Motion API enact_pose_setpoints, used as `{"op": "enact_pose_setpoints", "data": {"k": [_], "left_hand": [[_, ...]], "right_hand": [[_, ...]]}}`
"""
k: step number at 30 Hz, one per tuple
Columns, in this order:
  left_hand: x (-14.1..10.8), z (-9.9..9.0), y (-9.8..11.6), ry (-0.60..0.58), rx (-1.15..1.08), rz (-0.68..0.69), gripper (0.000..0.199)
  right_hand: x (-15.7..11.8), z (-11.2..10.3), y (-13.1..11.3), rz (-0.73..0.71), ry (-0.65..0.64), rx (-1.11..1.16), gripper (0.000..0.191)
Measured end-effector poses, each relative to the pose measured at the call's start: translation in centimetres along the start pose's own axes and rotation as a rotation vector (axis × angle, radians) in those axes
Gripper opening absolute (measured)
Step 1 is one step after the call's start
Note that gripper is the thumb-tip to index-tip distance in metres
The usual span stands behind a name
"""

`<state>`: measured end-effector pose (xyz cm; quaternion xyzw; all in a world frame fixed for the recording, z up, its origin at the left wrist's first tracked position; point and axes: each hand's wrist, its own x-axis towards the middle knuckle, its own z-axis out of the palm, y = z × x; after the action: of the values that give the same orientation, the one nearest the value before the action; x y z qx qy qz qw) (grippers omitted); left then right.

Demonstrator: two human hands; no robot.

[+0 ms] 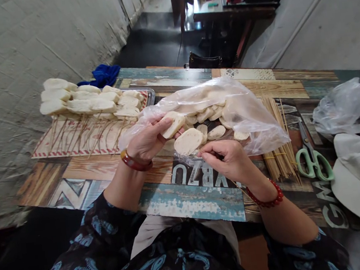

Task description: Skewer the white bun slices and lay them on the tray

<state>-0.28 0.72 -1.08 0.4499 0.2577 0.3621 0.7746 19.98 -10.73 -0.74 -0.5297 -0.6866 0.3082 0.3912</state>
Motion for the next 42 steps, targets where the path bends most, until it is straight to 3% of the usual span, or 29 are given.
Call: {"op": "enact_pose_setpoints", "data": {"k": [21, 34, 42], "left_hand": [[0.1, 0.4, -0.7, 0.064, 0.091, 0.011, 0.036], [0.0, 0.4, -0.4, 0.0, 0.033, 0.011, 0.036], [-0.2, 0.9, -0.6, 0.125, 0.003, -0.022, 0.041]], "right_hand": [[0.0, 0.0, 0.2, -0.004, -0.027, -0.008, 0.018], [-0.1, 0.0, 0.2, -0.007, -0.004, -0.007, 0.018], [-0.1, 0.4, 0.2, 0.013, 0.015, -0.031, 0.02]]}}
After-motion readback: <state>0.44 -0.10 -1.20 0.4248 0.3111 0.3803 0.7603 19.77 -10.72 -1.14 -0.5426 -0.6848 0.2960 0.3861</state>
